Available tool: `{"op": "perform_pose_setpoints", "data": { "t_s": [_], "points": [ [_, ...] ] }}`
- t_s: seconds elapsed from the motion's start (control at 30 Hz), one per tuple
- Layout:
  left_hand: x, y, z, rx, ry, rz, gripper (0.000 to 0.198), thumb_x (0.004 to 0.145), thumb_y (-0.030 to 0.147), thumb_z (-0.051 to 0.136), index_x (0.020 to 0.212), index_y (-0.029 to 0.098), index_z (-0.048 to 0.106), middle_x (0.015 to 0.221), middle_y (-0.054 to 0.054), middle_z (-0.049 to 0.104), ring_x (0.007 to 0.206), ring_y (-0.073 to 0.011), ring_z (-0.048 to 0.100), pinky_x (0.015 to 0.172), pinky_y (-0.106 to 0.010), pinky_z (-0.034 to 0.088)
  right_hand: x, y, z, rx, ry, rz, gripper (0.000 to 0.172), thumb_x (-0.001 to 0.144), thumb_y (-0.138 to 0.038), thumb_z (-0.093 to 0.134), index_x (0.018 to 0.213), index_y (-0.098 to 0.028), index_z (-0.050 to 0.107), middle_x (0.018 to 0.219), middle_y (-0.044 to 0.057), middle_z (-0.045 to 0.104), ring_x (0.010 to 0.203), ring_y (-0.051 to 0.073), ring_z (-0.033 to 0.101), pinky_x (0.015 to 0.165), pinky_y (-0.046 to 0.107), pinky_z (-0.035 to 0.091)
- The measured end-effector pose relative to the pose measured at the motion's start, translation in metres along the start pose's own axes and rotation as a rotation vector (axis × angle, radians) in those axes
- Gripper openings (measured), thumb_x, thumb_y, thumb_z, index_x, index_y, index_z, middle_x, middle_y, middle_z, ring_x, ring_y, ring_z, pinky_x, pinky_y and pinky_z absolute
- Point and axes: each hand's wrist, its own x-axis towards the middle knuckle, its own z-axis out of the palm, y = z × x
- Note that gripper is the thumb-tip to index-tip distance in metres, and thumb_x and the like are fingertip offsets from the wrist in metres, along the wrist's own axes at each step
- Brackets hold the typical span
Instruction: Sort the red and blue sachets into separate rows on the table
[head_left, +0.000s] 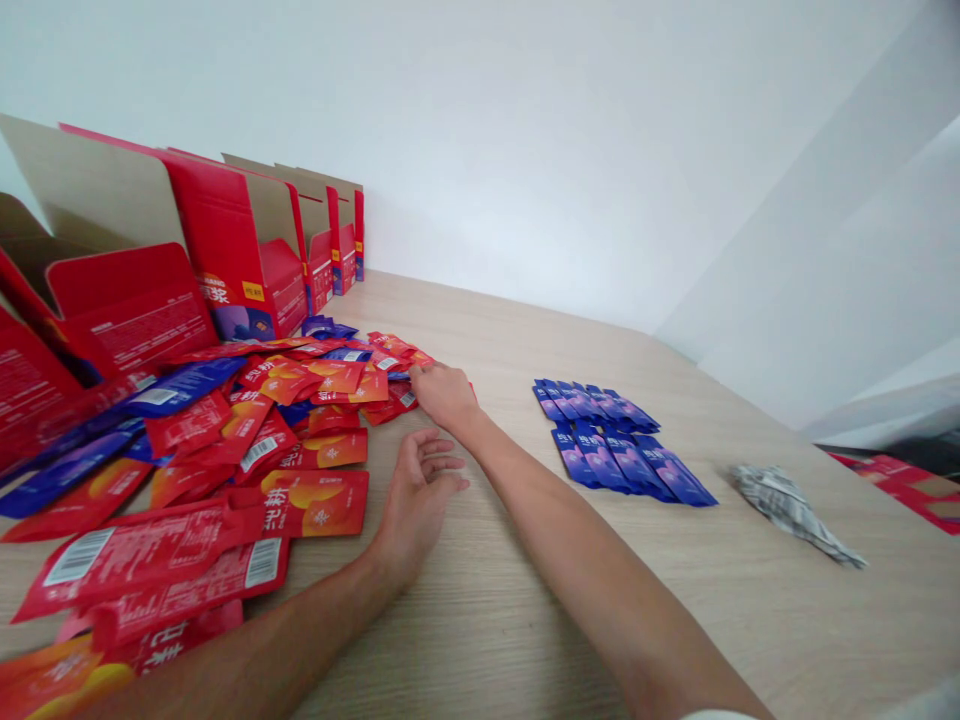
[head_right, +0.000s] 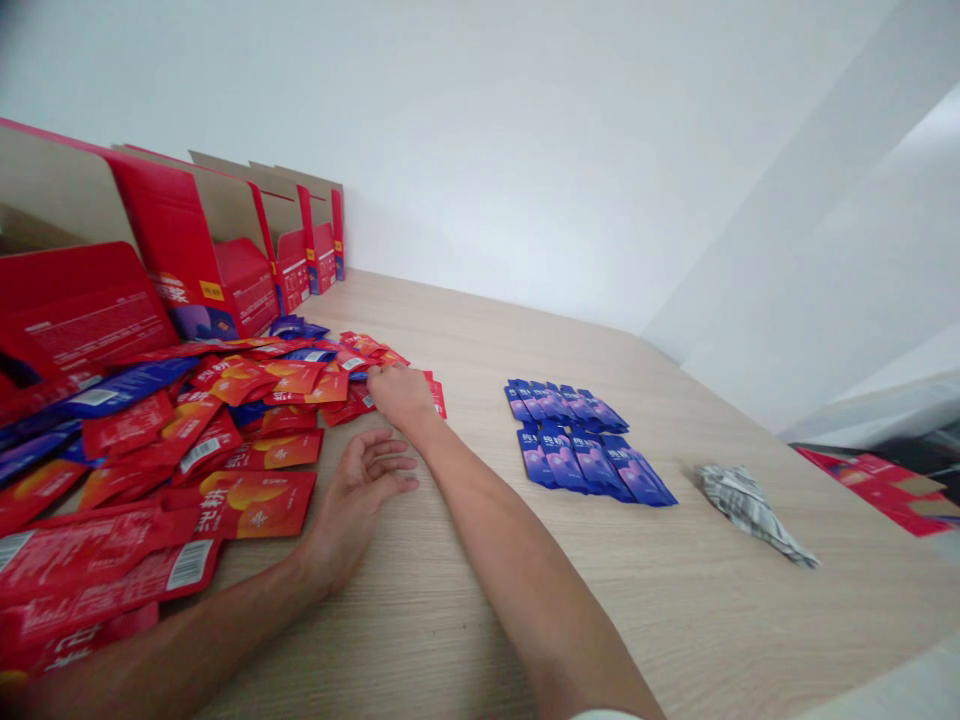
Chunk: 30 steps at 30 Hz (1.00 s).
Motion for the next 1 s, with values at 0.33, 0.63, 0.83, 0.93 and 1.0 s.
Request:
{"op": "perform_pose_setpoints", "data": {
  "t_s": [0.33, 0.63, 0.83, 0.93, 1.0],
  "points": [
    [0.005, 0.022, 0.004, -0.256, 0.006, -0.305, 0.026, 0.106, 0.034, 0.048, 0.107, 0.013, 0.063, 0.093, -0.019, 0.079, 0.085, -0.0278, 0.078, 0.091, -0.046, 0.061, -0.112, 0.066, -0.016, 0.286, 0.339, 0.148, 0.036, 0.108, -0.015, 0.033, 0.125, -0.019, 0.065, 0.091, 0.005, 0.077, 0.082, 0.018, 0.074, 0.086, 0.029, 0.055],
    [-0.006, 0.019, 0.006, -0.178, -0.423, -0.385, 0.036, 0.074, 0.025, 0.091, 0.104, 0.009, 0.080, 0.094, -0.013, 0.082, 0.078, -0.0210, 0.075, 0.077, -0.031, 0.059, -0.148, 0.058, 0.009, 1.006, 0.344, -0.084, 0.027, 0.104, -0.035, 0.052, 0.095, -0.023, 0.075, 0.105, 0.004, 0.080, 0.101, 0.020, 0.075, 0.093, 0.034, 0.057],
    [-0.005, 0.019, 0.006, -0.126, -0.216, -0.262, 0.039, 0.065, 0.020, 0.097, 0.097, 0.011, 0.077, 0.089, -0.011, 0.082, 0.076, -0.0215, 0.075, 0.074, -0.034, 0.062, -0.140, 0.049, 0.013, 1.051, 0.472, 0.142, 0.023, 0.100, -0.028, 0.052, 0.115, -0.022, 0.067, 0.113, 0.007, 0.079, 0.097, 0.019, 0.076, 0.089, 0.034, 0.061],
    [-0.002, 0.018, 0.007, -0.135, -0.075, -0.181, 0.034, 0.066, 0.016, 0.094, 0.090, 0.015, 0.071, 0.080, -0.006, 0.080, 0.070, -0.0212, 0.075, 0.071, -0.035, 0.063, -0.146, 0.040, 0.008, 1.015, 0.479, 0.205, 0.023, 0.100, -0.037, 0.058, 0.117, -0.021, 0.061, 0.112, 0.009, 0.076, 0.091, 0.020, 0.075, 0.078, 0.034, 0.062],
    [0.000, 0.017, 0.008, -0.164, 0.006, -0.145, 0.035, 0.066, 0.014, 0.092, 0.091, 0.016, 0.068, 0.078, -0.003, 0.078, 0.069, -0.0202, 0.075, 0.069, -0.032, 0.062, -0.151, 0.030, 0.003, 0.842, 0.427, 0.128, 0.035, 0.094, -0.041, 0.073, 0.119, -0.020, 0.060, 0.116, 0.011, 0.074, 0.099, 0.023, 0.074, 0.085, 0.037, 0.062]
  ]
}}
